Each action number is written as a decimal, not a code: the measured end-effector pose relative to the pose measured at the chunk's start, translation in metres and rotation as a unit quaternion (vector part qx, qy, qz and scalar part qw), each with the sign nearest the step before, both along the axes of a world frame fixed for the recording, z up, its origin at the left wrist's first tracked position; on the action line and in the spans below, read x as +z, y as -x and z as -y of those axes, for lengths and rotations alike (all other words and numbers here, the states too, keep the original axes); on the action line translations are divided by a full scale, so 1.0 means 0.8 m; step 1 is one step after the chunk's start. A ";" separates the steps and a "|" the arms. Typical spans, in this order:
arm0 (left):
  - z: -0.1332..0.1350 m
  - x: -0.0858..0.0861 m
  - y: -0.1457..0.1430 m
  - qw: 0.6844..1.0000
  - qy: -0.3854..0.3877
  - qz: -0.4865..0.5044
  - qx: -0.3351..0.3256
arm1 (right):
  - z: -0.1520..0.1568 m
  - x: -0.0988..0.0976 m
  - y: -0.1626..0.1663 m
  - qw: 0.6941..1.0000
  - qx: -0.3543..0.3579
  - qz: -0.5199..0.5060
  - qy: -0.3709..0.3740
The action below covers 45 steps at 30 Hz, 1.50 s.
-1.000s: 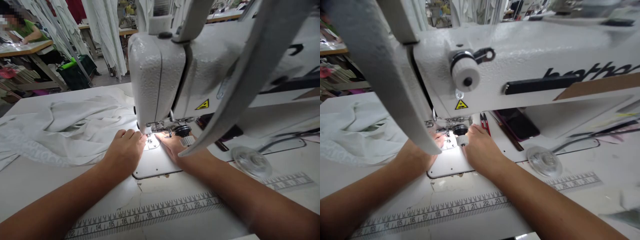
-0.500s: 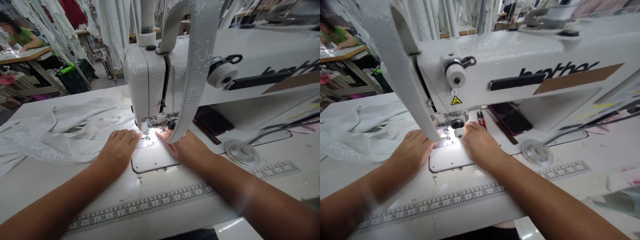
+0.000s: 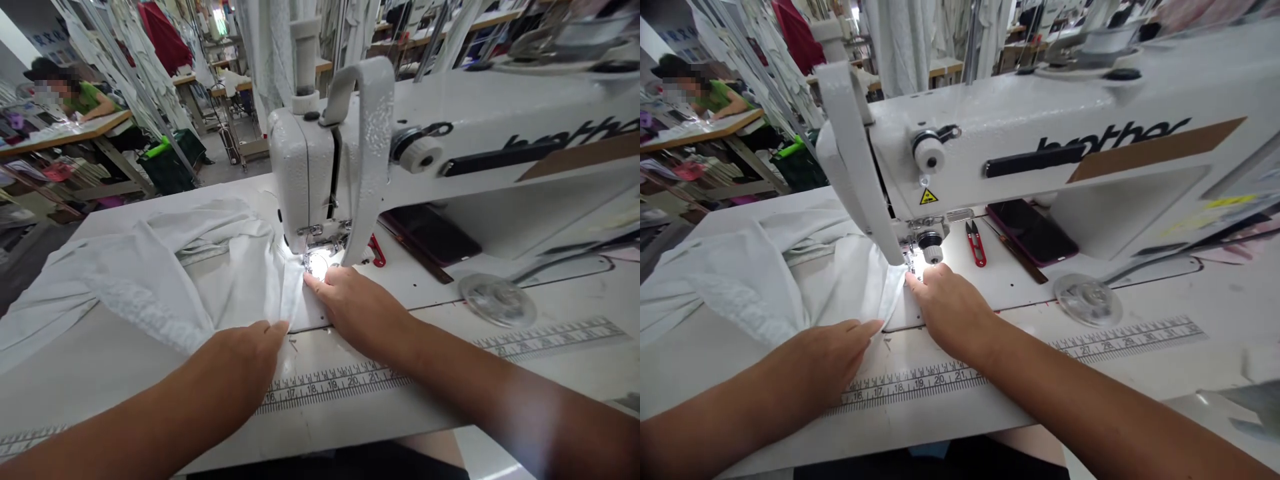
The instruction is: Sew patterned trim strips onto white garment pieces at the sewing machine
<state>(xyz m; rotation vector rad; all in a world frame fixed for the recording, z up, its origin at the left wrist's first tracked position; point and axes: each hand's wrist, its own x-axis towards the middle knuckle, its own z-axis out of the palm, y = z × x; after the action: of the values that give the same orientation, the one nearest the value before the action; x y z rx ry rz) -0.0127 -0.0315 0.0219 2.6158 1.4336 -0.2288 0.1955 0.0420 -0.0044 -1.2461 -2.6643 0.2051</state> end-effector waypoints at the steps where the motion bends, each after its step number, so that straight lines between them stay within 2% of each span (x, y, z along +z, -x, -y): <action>1: 0.002 0.001 -0.001 1.000 0.010 -0.002 0.006 | -0.001 -0.001 0.000 1.000 0.000 -0.002 -0.005; 5: -0.003 0.011 0.002 1.000 0.030 0.004 -0.003 | -0.002 -0.005 0.001 1.000 -0.001 -0.007 -0.025; 8: -0.018 0.025 0.004 0.999 0.028 0.013 -0.013 | -0.004 -0.006 0.004 0.999 0.001 -0.006 -0.034; 10: -0.039 0.033 0.002 1.000 -0.004 0.017 -0.021 | -0.005 -0.006 0.007 0.999 0.007 -0.006 -0.038; 12: -0.068 0.036 -0.002 0.996 -0.057 0.034 -0.056 | -0.005 -0.007 0.010 0.999 0.015 -0.007 -0.042; 14: -0.100 0.033 -0.005 0.986 -0.090 0.057 -0.130 | -0.005 -0.006 0.012 0.999 0.024 -0.009 -0.046; 17: -0.138 0.017 -0.005 0.961 -0.097 0.059 -0.252 | -0.004 -0.003 0.012 0.998 0.039 -0.006 -0.052; 21: -0.154 -0.008 0.003 0.935 -0.147 0.080 -0.313 | -0.005 0.000 0.009 0.997 0.054 0.002 -0.059; 24: -0.147 -0.020 0.008 0.927 -0.191 0.135 -0.295 | -0.007 0.001 0.007 0.996 0.061 0.009 -0.063; 29: -0.133 -0.023 0.003 0.945 -0.197 0.144 -0.217 | -0.008 0.000 0.003 0.996 0.060 0.005 -0.066; 38: -0.087 -0.035 -0.040 0.967 -0.207 0.128 -0.072 | -0.004 0.005 -0.023 0.995 0.074 -0.002 -0.060; 45: -0.088 -0.039 -0.026 0.947 -0.231 0.183 -0.127 | 0.004 0.000 -0.028 0.996 0.063 -0.007 -0.059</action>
<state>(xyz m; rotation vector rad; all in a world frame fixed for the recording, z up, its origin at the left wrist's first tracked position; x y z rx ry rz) 0.0083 0.0385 -0.0096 2.9852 1.1232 0.6107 0.2176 0.0391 -0.0047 -1.0396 -2.7018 0.0722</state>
